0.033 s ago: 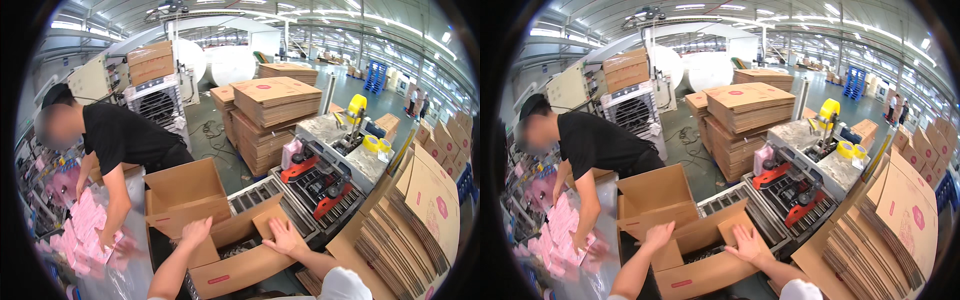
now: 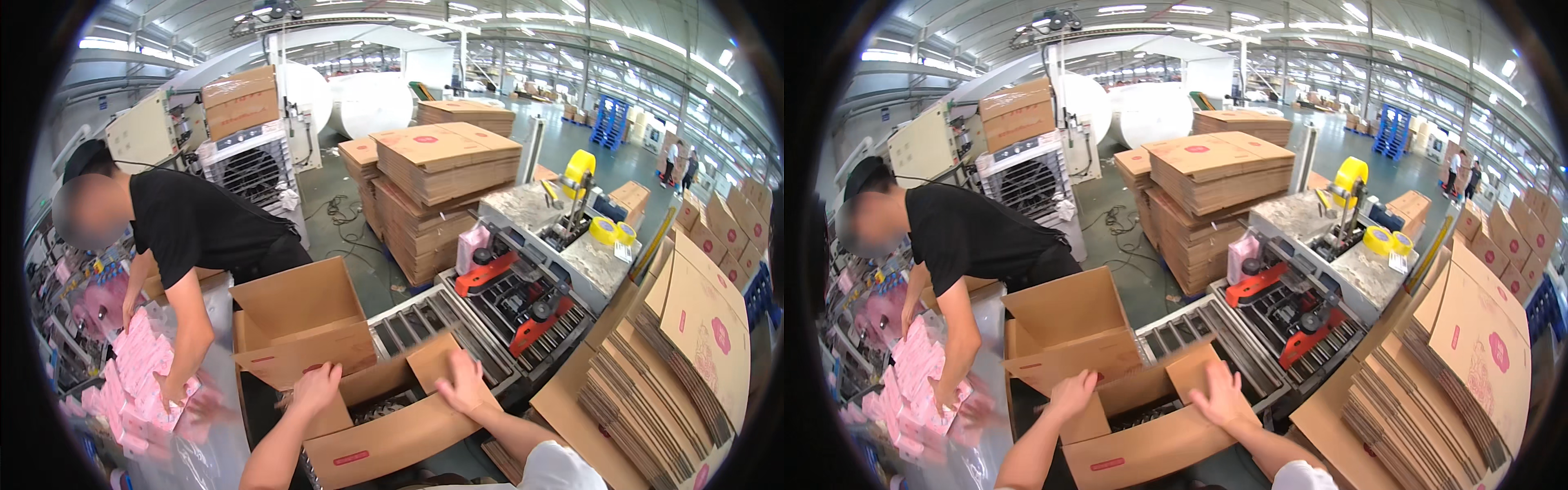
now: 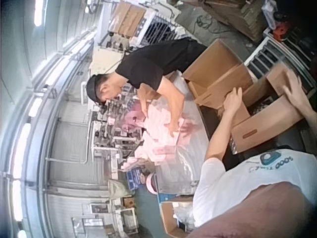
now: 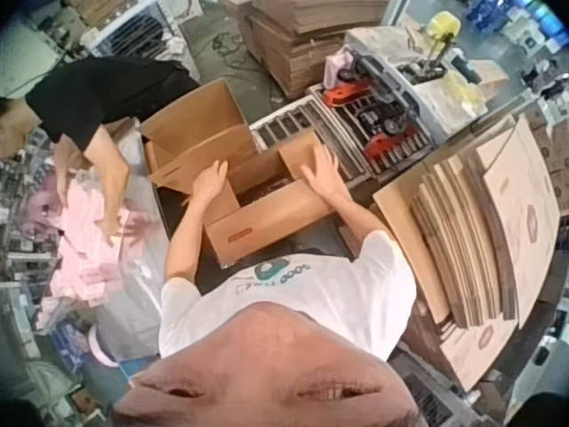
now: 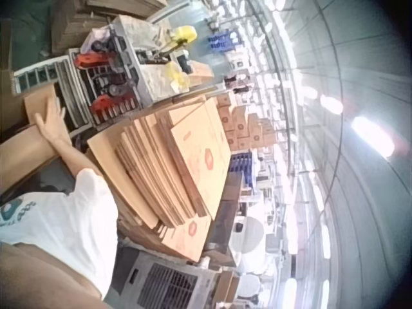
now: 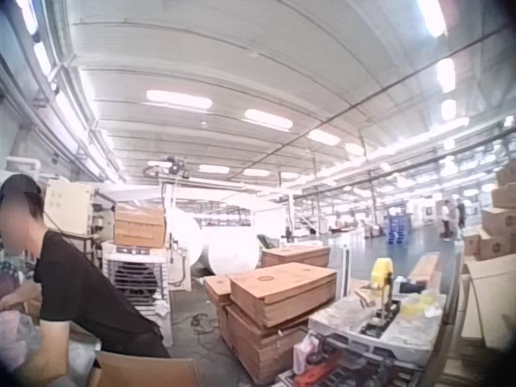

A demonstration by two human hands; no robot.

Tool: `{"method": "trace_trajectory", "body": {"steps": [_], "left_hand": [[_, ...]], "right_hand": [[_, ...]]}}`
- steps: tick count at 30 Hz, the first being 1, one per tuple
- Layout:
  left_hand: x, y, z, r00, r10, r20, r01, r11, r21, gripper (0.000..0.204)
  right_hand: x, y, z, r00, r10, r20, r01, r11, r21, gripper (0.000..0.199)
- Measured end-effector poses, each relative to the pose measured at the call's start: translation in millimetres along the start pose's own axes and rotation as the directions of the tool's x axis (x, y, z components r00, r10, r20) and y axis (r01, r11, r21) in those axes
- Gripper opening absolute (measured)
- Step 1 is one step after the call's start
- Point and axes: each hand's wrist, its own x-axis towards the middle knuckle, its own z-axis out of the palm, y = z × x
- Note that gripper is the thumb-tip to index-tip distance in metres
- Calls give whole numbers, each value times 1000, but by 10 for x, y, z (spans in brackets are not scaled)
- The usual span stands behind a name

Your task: The person organizes pink tissue boxes on a metal table and packs them into cardboard boxes before feeding the boxes into a sealing machine.

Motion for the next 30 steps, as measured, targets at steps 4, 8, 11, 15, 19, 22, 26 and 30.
{"method": "trace_trajectory", "body": {"steps": [4,8,11,15,19,22,26,30], "left_hand": [[-600,-985,1217,922,230,-312,-136,946,296,80],[-1129,-1735,1086,923,202,-326,-127,963,236,80],[-1189,-2278,1207,883,-46,-467,48,999,-7,71],[-905,-2482,1466,870,-192,-455,99,970,-221,66],[-1169,-2804,1883,932,-342,-123,-53,207,-977,62],[-1060,-3133,2404,947,138,-289,-305,115,-945,69],[-1267,-1766,1728,997,-13,76,68,-304,-950,87],[-1515,-1270,1363,993,-22,115,115,-23,-993,93]], "right_hand": [[94,123,161,790,543,284,-488,276,828,52],[25,460,616,489,450,747,-871,217,440,72],[-640,1316,1638,541,592,597,-733,681,-11,87],[-1110,1589,2032,284,630,723,-959,186,215,87],[-14,572,497,579,334,744,-801,404,442,48],[681,-298,-858,650,-199,733,-670,305,677,32],[428,-1021,-795,504,-420,755,-374,682,629,41],[-473,-1761,-39,176,-599,781,-44,788,614,70]]}}
